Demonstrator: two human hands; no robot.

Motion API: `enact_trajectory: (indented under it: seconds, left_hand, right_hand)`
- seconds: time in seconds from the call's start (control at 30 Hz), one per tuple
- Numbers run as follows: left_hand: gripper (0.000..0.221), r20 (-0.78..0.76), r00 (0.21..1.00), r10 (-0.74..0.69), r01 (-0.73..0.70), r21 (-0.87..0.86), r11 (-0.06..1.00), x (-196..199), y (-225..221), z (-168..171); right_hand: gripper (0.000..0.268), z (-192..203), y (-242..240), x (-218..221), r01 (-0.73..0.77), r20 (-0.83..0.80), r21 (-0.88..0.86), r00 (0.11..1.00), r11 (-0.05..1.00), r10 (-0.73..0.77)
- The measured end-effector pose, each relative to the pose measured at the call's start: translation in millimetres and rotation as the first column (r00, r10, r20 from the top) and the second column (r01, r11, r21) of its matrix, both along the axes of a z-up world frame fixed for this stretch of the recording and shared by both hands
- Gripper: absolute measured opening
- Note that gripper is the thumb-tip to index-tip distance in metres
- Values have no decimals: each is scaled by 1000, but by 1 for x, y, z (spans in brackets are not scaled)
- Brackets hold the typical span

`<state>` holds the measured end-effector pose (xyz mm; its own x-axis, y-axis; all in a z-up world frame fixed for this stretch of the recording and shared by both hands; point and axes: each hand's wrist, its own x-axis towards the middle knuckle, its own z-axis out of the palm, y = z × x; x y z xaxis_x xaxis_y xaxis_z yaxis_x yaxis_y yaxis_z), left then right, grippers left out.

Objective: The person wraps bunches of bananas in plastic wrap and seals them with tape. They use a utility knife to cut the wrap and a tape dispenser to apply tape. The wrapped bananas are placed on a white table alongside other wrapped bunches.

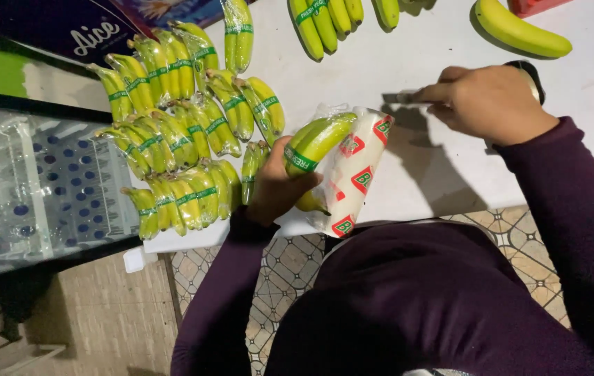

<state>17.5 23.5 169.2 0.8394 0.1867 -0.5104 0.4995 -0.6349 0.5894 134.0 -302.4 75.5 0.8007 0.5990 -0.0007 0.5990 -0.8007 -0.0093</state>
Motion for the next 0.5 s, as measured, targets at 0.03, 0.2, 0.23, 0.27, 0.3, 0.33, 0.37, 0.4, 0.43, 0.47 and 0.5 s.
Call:
enact_trajectory:
  seconds: [0.03,0.2,0.23,0.27,0.3,0.33,0.37,0.4,0.43,0.47,0.5]
  left_hand:
    - [86,-3,1000,-2,2,-3,1000,0,-1,-8]
    - [94,24,997,77,-76,-58,995,-1,-3,-12]
    - [94,21,997,80,-79,-55,995,-3,-2,-11]
    - [92,55,994,92,-87,-86,992,-4,-2,-11]
    - [90,91,991,99,-88,-117,989,-3,-2,-10]
    - [90,90,991,96,-85,-116,990,-6,4,-14]
    - [92,135,983,123,-101,-162,982,-8,8,-18]
    - [95,179,972,153,-114,-209,971,-10,13,-22]
    - [95,176,972,156,-117,-213,970,-12,16,-26]
    - [94,206,966,159,-117,-205,972,-15,18,-31]
    - [93,240,957,164,-118,-194,974,-16,21,-34]
  right_hand:
    - [33,10,13,-8,2,-3,-3,1000,1000,-2]
    - [26,10,61,-21,-76,-277,288,948,955,159]
    - [26,-10,52,-12,-78,-280,290,946,954,163]
    - [25,-30,42,-2,22,-222,215,975,976,27]
    - [23,-49,32,9,134,-150,147,982,980,-112]
    - [23,-39,35,-1,137,-151,148,982,979,-115]
    - [27,-27,37,-9,318,-504,391,859,864,-88]
    - [31,-16,39,-17,545,-766,512,640,664,66]
    - [31,-18,49,-35,545,-768,508,638,667,64]
    - [32,-20,58,-54,709,-884,464,411,531,223]
    - [34,-22,68,-69,843,-894,354,178,405,410]
